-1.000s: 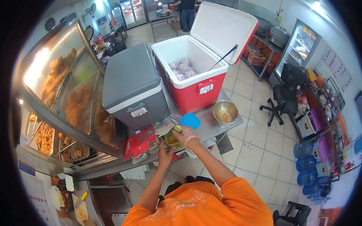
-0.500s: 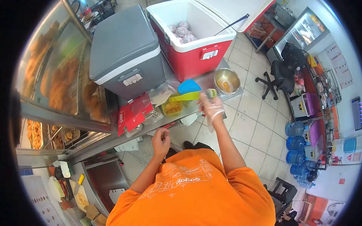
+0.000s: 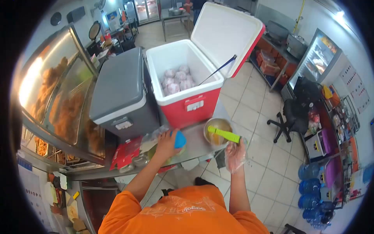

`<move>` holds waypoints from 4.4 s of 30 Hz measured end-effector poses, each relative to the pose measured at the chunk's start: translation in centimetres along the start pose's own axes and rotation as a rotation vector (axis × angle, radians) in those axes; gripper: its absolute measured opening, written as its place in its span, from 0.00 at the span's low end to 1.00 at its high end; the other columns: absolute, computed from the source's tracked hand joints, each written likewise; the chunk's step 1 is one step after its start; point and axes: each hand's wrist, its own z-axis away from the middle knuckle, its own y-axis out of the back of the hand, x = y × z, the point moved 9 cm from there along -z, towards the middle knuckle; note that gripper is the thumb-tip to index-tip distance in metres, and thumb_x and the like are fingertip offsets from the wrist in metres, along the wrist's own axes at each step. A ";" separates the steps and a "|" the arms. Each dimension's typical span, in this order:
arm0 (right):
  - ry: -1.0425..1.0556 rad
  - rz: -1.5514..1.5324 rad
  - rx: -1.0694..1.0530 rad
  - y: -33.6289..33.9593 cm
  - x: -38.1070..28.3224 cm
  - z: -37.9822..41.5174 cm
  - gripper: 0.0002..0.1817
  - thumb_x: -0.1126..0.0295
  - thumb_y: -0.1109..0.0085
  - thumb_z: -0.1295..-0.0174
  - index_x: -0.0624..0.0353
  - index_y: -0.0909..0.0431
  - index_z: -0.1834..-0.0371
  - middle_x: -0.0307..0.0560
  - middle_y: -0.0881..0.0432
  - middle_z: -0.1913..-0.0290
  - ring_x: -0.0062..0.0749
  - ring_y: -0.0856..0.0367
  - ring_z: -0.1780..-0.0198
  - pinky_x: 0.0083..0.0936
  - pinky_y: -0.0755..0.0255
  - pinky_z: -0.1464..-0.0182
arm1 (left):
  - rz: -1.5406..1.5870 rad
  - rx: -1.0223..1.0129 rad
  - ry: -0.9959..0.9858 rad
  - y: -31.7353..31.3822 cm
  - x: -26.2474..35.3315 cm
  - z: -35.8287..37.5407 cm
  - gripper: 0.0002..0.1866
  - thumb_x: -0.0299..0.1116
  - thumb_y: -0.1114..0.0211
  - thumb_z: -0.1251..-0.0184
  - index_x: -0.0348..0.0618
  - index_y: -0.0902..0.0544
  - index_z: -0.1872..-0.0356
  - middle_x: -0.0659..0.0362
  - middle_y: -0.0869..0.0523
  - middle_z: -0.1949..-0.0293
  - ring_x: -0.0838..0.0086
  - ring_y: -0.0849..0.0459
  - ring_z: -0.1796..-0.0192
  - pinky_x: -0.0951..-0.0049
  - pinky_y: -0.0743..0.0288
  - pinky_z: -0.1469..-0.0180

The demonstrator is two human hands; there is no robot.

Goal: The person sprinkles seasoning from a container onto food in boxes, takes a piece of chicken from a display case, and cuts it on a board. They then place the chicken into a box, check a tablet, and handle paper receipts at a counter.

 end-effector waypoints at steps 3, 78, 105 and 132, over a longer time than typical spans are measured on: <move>-0.053 -0.031 0.044 1.0 -1.3 -1.0 0.16 0.55 0.52 0.23 0.56 0.26 0.56 0.42 0.20 0.72 0.27 0.20 0.75 0.21 0.21 0.70 | 0.003 -0.028 0.069 0.4 -0.1 -0.3 0.54 0.44 0.18 0.62 0.53 0.37 0.27 0.46 0.29 0.34 0.49 0.31 0.34 0.42 0.39 0.36; -0.585 0.858 -1.343 -28.1 44.8 41.4 0.13 0.75 0.34 0.36 0.62 0.24 0.51 0.46 0.18 0.55 0.30 0.17 0.54 0.27 0.20 0.51 | 0.218 0.945 0.858 23.0 -9.9 55.6 0.58 0.32 0.15 0.69 0.50 0.42 0.31 0.50 0.30 0.35 0.53 0.26 0.37 0.51 0.39 0.35; -0.934 1.148 -2.777 -18.4 76.1 91.3 0.13 0.68 0.35 0.39 0.61 0.20 0.53 0.55 0.15 0.65 0.50 0.16 0.63 0.33 0.23 0.59 | 0.180 1.277 1.721 22.6 -20.8 100.8 0.48 0.26 0.16 0.65 0.47 0.36 0.39 0.46 0.28 0.36 0.46 0.26 0.36 0.54 0.28 0.36; -1.578 1.192 -1.803 -6.5 78.0 130.3 0.13 0.74 0.40 0.33 0.69 0.28 0.50 0.57 0.17 0.58 0.42 0.13 0.61 0.32 0.14 0.60 | -0.094 1.553 1.683 23.7 -5.4 144.8 0.54 0.22 0.18 0.63 0.49 0.45 0.35 0.38 0.28 0.37 0.50 0.24 0.36 0.54 0.32 0.32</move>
